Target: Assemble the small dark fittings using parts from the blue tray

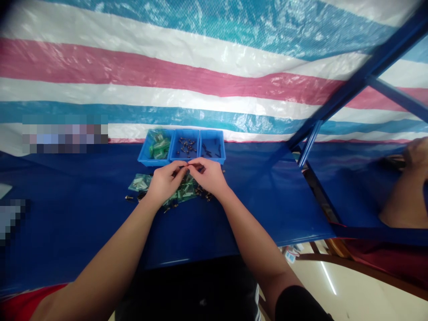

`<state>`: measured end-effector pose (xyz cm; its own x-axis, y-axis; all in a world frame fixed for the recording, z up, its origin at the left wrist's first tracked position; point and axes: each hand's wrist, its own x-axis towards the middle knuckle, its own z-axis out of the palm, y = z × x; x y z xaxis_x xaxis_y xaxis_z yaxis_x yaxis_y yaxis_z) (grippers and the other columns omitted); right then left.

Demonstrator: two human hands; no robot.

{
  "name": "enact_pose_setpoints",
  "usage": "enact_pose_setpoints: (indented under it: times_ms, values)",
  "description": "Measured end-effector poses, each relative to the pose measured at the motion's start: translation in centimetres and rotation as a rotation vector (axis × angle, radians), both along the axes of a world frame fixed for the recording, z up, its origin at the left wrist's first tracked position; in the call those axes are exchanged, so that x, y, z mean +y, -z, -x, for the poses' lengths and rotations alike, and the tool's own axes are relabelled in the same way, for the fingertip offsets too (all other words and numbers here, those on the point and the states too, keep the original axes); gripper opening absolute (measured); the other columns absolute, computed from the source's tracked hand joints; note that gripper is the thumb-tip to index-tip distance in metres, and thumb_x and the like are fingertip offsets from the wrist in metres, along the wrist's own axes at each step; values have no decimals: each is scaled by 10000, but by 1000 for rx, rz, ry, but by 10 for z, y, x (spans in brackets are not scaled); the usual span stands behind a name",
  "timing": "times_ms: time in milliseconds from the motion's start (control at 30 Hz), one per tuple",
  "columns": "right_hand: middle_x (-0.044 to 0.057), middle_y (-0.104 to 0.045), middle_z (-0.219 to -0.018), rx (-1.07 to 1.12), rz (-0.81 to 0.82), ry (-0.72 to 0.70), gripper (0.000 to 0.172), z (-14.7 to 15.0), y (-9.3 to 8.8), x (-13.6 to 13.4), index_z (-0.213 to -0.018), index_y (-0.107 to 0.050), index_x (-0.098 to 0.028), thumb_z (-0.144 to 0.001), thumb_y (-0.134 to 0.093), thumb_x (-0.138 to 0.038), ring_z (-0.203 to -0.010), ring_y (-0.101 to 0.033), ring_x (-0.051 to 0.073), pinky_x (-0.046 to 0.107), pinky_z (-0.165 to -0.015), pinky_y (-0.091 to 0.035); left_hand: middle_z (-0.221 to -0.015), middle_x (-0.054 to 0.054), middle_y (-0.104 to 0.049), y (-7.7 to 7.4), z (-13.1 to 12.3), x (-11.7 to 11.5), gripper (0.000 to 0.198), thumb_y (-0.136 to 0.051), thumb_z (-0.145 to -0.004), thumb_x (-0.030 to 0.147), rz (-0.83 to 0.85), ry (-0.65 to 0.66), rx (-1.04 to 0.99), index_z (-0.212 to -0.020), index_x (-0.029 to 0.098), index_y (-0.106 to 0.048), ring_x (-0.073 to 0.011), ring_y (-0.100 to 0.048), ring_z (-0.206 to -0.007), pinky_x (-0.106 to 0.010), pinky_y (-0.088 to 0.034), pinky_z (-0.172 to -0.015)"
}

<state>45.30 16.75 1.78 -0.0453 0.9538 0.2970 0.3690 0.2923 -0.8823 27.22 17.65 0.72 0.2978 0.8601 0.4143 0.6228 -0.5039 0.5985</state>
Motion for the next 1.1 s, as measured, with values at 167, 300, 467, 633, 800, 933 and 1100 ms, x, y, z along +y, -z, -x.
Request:
enact_pose_setpoints:
  times_ms: [167,300,467,633,800,933,1100]
  values:
    - [41,-770,-923,8,-19,-11,180,-1,-2,-1,-956,-741,-218,-847,-667,-341,-805,-710,182,308,-699,-570,-731,7,-677,-1,0,-1,279,-498,-989,414,37,12,-1,-1091,228,-680,-133,-605,-631,-233,-416,-614]
    - [36,-757,-898,14,-21,-19,155,-1,-3,-2,-929,-726,-219,-846,-669,-337,-770,-696,170,301,-685,-564,-734,13,-669,-3,1,-2,260,-491,-990,403,55,25,3,-1082,236,-668,-127,-591,-622,-232,-406,-606]
    - [36,-749,-913,20,-15,-18,159,0,-3,-2,-939,-712,-220,-846,-666,-340,-778,-687,167,298,-689,-563,-705,20,-643,-4,1,-3,249,-496,-990,402,61,34,-6,-1076,236,-662,-124,-568,-602,-228,-400,-600]
    - [37,-735,-918,58,-20,-15,159,1,-1,-1,-939,-694,-214,-849,-664,-341,-789,-681,161,286,-685,-558,-667,26,-613,-4,0,-3,255,-517,-978,409,46,21,-22,-1078,230,-670,-120,-548,-573,-229,-409,-597]
    - [36,-730,-881,80,0,-11,165,-2,0,0,-937,-699,-209,-848,-674,-346,-776,-681,158,281,-677,-552,-653,44,-580,1,0,-1,258,-561,-965,388,1,-6,-30,-1136,232,-674,-99,-532,-570,-209,-401,-591]
    - [41,-739,-867,138,47,-20,183,-3,0,2,-931,-712,-194,-833,-698,-348,-758,-687,158,283,-688,-562,-674,34,-619,3,0,0,231,-551,-978,368,-74,-10,14,-1095,230,-696,-97,-559,-591,-203,-402,-602]
    - [41,-743,-845,184,81,-25,189,-2,1,2,-890,-721,-188,-825,-716,-365,-756,-693,164,297,-714,-568,-748,4,-699,1,0,-1,236,-540,-985,356,-110,-18,60,-1085,232,-714,-116,-621,-652,-208,-423,-642]
